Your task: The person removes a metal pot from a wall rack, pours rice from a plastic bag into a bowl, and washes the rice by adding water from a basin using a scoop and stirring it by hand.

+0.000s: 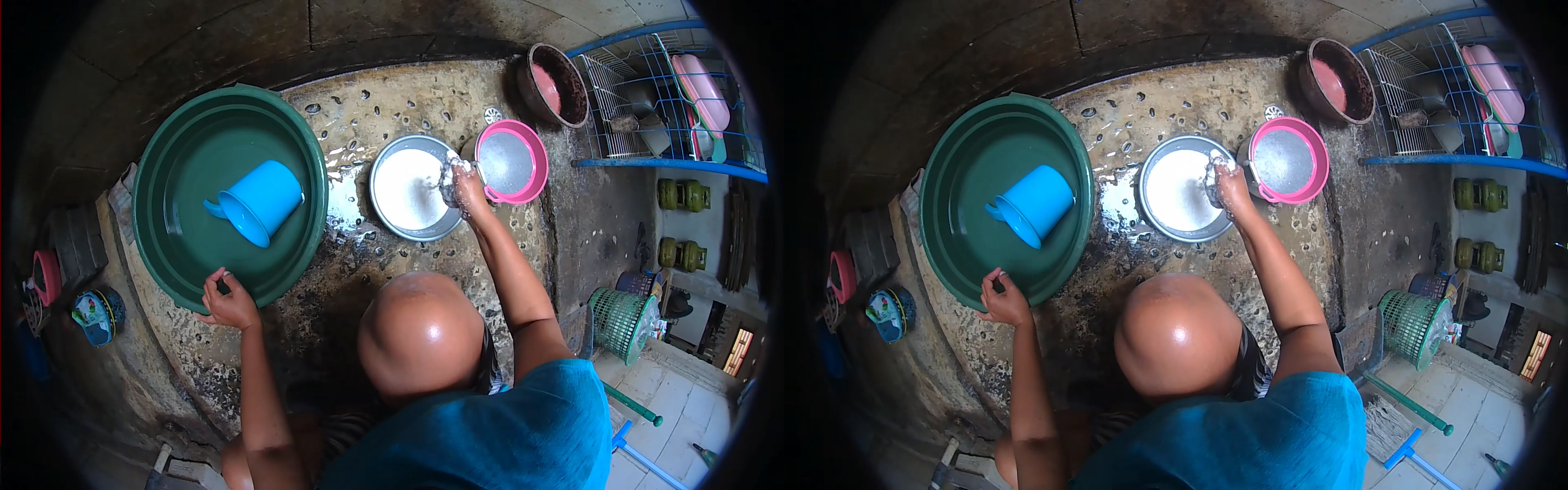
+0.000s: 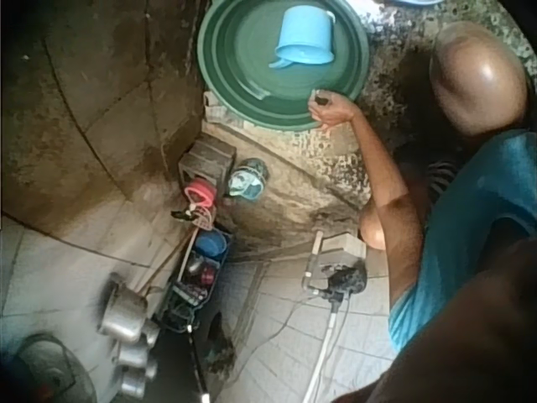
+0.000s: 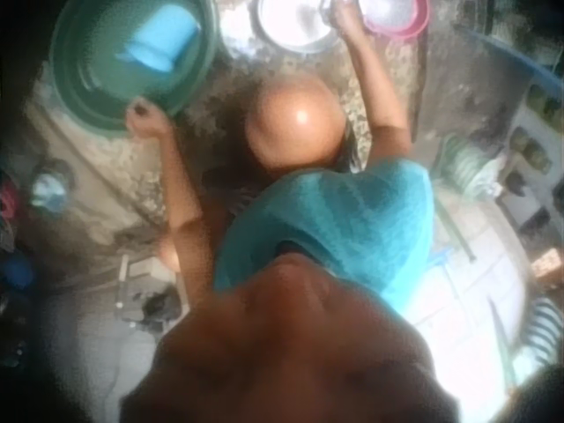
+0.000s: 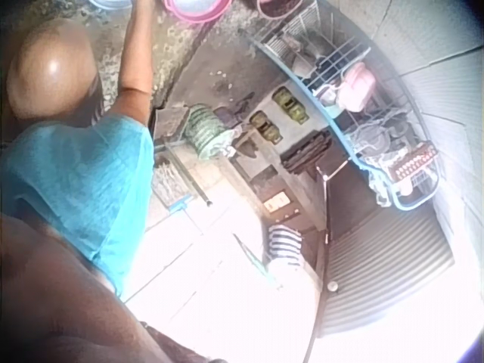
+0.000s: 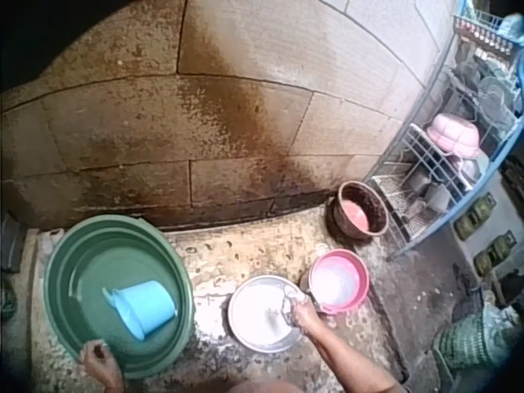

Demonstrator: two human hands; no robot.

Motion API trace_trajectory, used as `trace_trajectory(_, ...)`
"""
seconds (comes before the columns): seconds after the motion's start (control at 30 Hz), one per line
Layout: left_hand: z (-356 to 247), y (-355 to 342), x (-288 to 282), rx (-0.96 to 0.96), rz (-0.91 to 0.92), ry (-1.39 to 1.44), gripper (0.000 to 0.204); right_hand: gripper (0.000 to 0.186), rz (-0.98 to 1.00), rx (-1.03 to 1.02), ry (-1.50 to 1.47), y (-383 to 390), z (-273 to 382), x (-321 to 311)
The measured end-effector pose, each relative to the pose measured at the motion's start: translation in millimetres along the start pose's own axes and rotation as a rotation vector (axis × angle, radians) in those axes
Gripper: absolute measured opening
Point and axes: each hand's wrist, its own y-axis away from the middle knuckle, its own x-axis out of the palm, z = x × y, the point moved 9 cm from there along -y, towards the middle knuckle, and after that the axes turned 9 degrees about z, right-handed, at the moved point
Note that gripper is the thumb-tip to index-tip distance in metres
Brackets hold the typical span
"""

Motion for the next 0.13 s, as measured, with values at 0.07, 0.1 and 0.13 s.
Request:
trace_trajectory(0.07,-2,0,1,0.000,0.013,-0.007,0.009,0.021,0.000,-0.056,0.112,-8,-13,-3)
trace_trajectory(0.1,-7,1,4,0.008,0.027,-0.003,0.009,0.023,0.001,-0.056,0.206,-19,-39,-14)
trace_trajectory(0.13,-15,2,7,0.019,0.037,0.013,0.009,0.024,-0.005,-0.061,0.305,-34,-68,-29)
